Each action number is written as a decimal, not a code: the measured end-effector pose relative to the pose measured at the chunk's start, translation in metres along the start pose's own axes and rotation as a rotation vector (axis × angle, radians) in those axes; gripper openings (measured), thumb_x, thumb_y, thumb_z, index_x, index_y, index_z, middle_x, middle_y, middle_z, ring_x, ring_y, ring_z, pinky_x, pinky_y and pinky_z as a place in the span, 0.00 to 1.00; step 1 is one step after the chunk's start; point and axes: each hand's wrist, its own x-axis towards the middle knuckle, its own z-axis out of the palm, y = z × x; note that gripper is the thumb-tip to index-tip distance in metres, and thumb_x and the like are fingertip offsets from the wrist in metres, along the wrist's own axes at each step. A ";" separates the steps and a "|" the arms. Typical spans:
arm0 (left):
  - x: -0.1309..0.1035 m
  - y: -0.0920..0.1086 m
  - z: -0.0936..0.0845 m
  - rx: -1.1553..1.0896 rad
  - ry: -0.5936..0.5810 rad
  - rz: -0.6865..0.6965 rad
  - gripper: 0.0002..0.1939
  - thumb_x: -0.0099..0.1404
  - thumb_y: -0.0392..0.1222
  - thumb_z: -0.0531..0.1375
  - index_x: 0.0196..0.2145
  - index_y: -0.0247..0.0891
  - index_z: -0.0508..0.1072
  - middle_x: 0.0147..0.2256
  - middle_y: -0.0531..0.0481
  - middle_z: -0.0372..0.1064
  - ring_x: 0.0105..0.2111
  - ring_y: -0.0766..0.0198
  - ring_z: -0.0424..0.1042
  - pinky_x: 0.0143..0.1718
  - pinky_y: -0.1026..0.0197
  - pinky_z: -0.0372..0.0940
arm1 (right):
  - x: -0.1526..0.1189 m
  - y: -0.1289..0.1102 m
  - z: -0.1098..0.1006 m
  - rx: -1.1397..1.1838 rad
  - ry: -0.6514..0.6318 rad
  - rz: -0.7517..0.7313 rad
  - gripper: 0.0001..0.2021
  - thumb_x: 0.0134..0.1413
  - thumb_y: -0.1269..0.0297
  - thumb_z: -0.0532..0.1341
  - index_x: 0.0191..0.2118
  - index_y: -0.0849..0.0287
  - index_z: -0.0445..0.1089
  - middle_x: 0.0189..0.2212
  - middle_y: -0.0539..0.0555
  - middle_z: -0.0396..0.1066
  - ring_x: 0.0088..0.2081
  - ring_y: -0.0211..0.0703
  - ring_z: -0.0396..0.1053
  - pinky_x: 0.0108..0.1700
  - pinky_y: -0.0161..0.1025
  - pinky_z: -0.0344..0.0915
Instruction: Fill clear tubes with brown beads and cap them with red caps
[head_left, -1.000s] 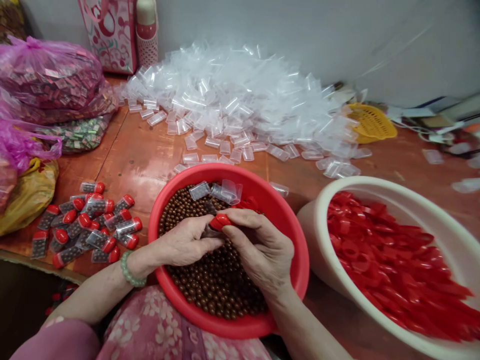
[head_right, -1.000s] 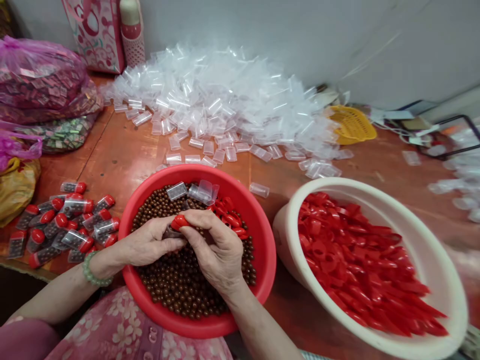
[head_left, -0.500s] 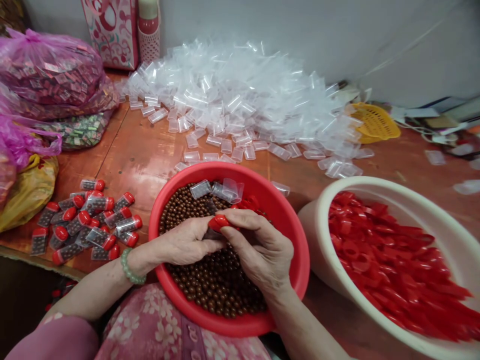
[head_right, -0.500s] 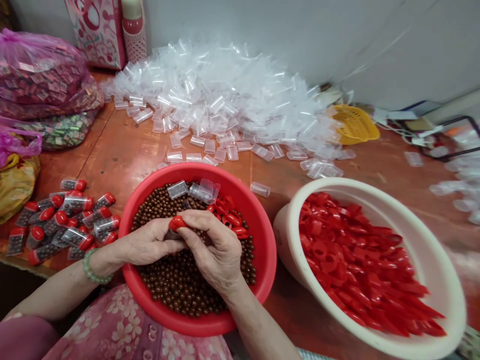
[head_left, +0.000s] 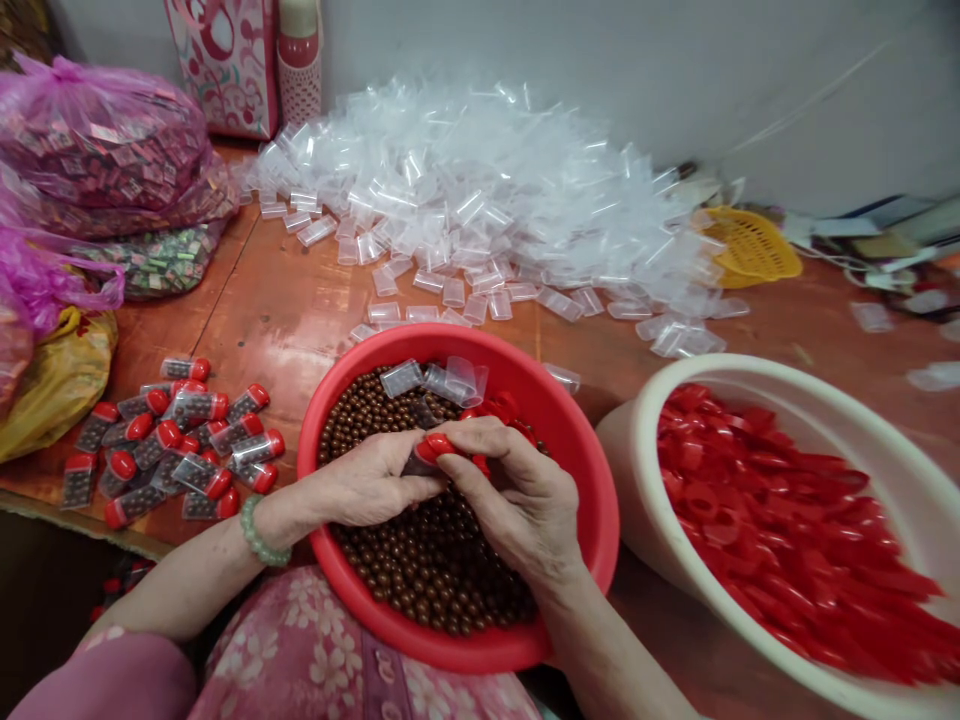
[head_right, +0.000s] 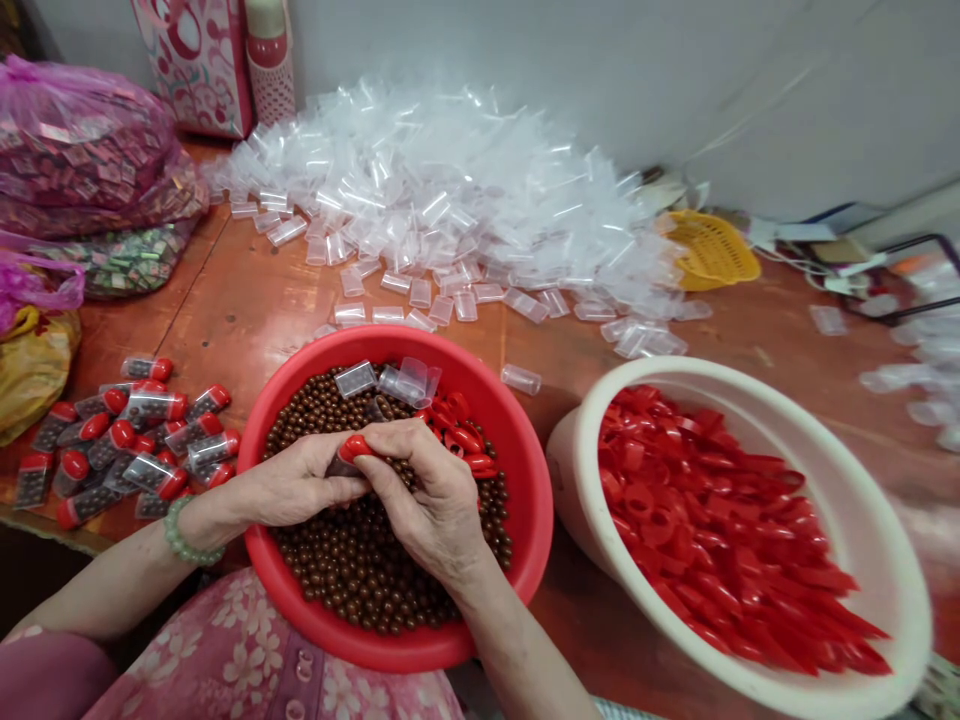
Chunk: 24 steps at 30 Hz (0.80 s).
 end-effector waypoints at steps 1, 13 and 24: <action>0.000 0.000 0.000 0.010 -0.002 0.004 0.14 0.62 0.35 0.56 0.47 0.34 0.71 0.45 0.47 0.71 0.48 0.58 0.67 0.55 0.55 0.58 | 0.000 0.001 -0.001 -0.005 -0.019 -0.009 0.09 0.55 0.75 0.63 0.40 0.54 0.72 0.34 0.52 0.76 0.37 0.41 0.74 0.41 0.40 0.72; -0.002 -0.004 0.001 -0.247 0.031 -0.122 0.13 0.58 0.46 0.64 0.35 0.33 0.73 0.28 0.53 0.65 0.31 0.65 0.63 0.40 0.61 0.61 | 0.006 0.001 -0.002 -0.331 -0.143 -0.314 0.18 0.54 0.63 0.65 0.50 0.58 0.66 0.42 0.61 0.76 0.42 0.49 0.75 0.42 0.45 0.73; -0.002 -0.001 0.003 -0.593 0.088 -0.131 0.20 0.49 0.50 0.71 0.33 0.30 0.78 0.25 0.51 0.68 0.27 0.69 0.63 0.35 0.64 0.59 | 0.013 -0.011 0.014 -0.658 -0.171 -0.406 0.30 0.45 0.69 0.57 0.57 0.70 0.57 0.42 0.67 0.73 0.42 0.58 0.71 0.44 0.56 0.68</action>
